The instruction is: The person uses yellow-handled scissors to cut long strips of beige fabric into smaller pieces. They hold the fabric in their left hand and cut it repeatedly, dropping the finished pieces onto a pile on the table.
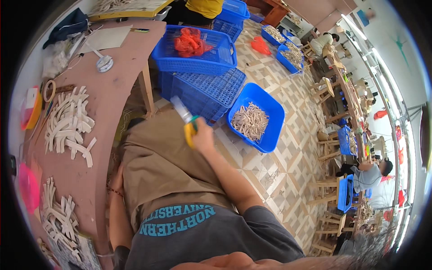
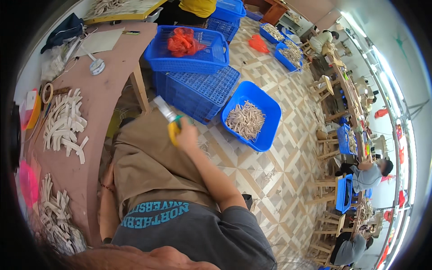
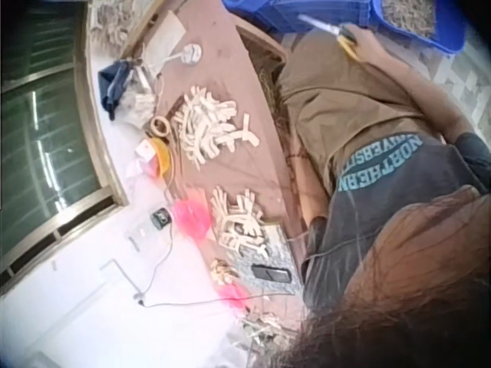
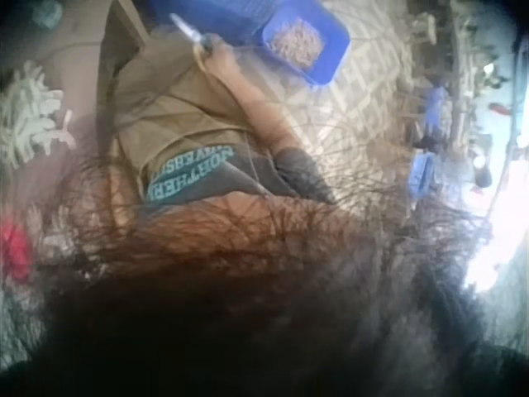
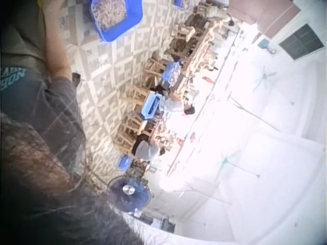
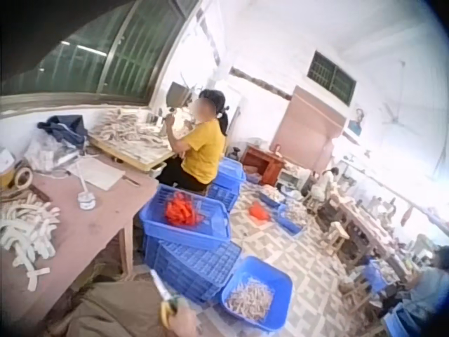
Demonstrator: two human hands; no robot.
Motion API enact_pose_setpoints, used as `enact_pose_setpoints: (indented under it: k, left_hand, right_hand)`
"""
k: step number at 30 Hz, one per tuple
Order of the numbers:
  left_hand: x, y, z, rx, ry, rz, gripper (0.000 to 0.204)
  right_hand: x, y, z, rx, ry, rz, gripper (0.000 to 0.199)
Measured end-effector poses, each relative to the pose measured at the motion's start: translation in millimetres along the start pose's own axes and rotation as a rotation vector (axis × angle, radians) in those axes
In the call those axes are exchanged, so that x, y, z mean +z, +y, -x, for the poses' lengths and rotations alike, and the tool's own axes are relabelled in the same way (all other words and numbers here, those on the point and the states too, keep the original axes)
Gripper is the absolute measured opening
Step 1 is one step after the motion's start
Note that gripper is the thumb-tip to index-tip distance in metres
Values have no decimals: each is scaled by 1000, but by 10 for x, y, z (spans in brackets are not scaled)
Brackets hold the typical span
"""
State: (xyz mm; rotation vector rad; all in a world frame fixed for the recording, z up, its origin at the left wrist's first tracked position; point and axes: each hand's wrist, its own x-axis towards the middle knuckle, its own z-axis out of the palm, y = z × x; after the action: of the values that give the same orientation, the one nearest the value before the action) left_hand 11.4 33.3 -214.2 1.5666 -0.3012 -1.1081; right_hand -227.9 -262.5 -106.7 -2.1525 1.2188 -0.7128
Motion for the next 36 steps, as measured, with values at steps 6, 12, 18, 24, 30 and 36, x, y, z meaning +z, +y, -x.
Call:
enact_pose_setpoints:
  k: [6, 12, 18, 24, 30, 36]
  left_hand:
    - [394, 195, 170, 424, 333, -544, 46]
    - [758, 751, -51, 588, 151, -823, 46]
    - [904, 787, -430, 664, 33, -831, 55]
    - [577, 396, -818, 639, 17, -689, 54]
    - [646, 618, -609, 648, 75, -828, 52]
    - [777, 814, -431, 603, 98, -857, 54]
  right_hand:
    - [-483, 864, -172, 236, 150, 223, 22]
    - [-529, 172, 222, 42, 100, -300, 35]
    - [-464, -821, 288, 92, -263, -1127, 26]
    - [-60, -576, 311, 263, -159, -1334, 20]
    - [441, -430, 190, 254, -250, -1303, 22]
    - [474, -410, 105, 319, -347, -1347, 23]
